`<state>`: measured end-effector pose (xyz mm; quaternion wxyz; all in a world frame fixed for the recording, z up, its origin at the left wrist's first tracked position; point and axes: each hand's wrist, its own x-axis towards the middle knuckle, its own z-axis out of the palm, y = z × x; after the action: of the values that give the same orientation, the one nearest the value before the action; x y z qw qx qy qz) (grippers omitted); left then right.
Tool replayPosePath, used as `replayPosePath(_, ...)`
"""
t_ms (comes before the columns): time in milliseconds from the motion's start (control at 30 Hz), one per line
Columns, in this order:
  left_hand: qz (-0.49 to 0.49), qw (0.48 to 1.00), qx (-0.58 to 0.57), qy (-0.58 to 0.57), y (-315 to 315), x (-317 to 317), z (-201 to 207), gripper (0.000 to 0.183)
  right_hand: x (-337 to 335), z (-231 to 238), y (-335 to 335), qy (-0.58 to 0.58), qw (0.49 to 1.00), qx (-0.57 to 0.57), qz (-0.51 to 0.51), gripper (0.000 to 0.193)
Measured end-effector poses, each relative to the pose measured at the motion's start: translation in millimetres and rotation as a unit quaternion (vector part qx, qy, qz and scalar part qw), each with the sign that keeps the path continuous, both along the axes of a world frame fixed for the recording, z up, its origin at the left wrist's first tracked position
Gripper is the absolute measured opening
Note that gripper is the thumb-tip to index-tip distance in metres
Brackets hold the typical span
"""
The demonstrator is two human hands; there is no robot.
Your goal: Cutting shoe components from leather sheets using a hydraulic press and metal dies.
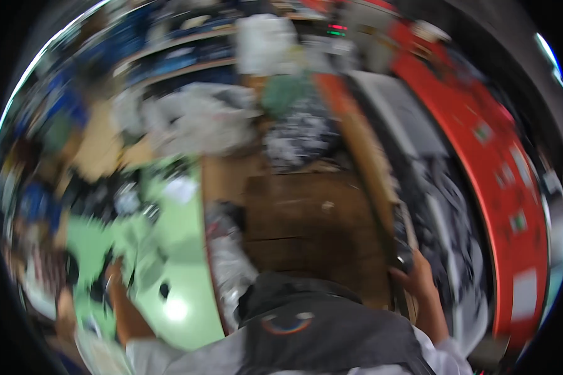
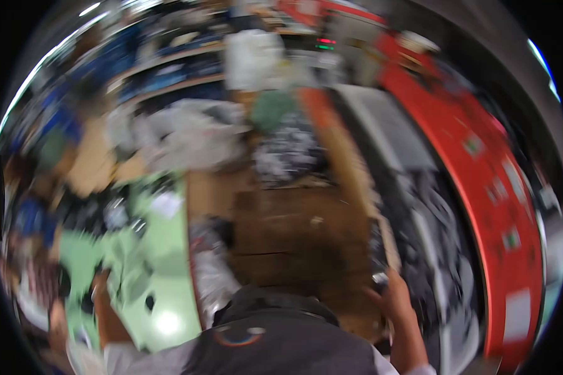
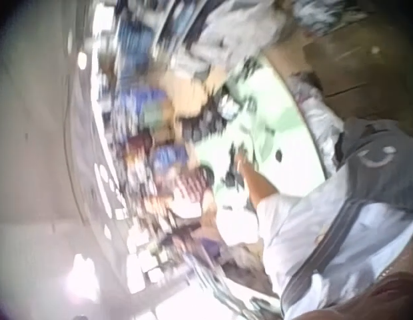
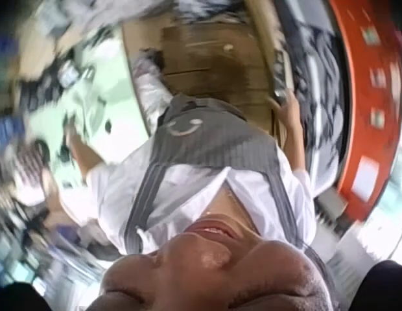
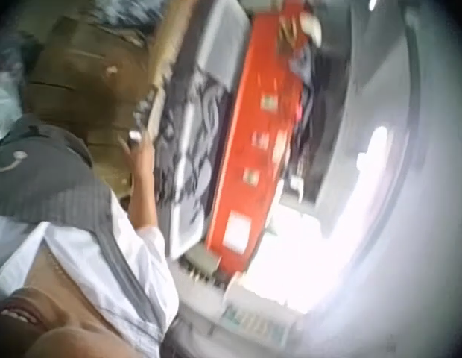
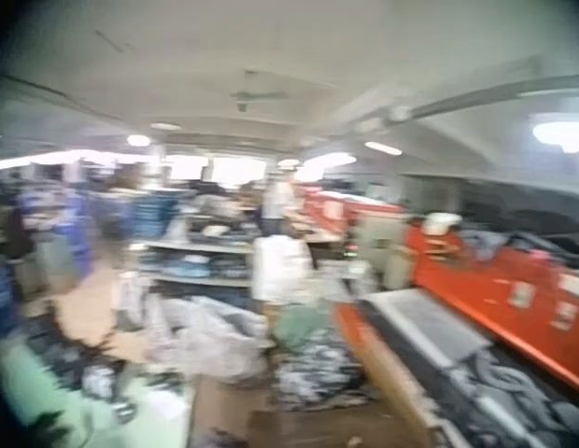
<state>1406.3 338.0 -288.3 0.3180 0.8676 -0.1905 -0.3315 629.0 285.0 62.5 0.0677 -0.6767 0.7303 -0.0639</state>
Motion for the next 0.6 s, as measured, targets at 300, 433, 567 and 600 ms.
replayPosePath(300,-0.113,0.977,-0.07,0.168,-247.2,-58.2,33.9,0.045,-78.0,-2.8,-18.3,0.051,0.997,0.032,-0.049,0.068)
replayPosePath(433,-0.207,0.938,-0.124,0.247,-318.9,-248.4,47.8,0.044,-107.5,-37.2,-50.1,0.06,0.998,-0.025,-0.024,0.062)
replayPosePath(567,-0.504,0.802,-0.196,0.253,-361.7,-508.0,162.4,0.041,-128.0,-64.6,-75.1,0.068,0.993,-0.089,-0.048,0.052)
replayPosePath(600,-0.583,0.76,-0.219,0.186,-357.8,-553.9,192.1,0.04,-128.8,-70.7,-78.3,0.066,0.991,-0.104,-0.052,0.05)
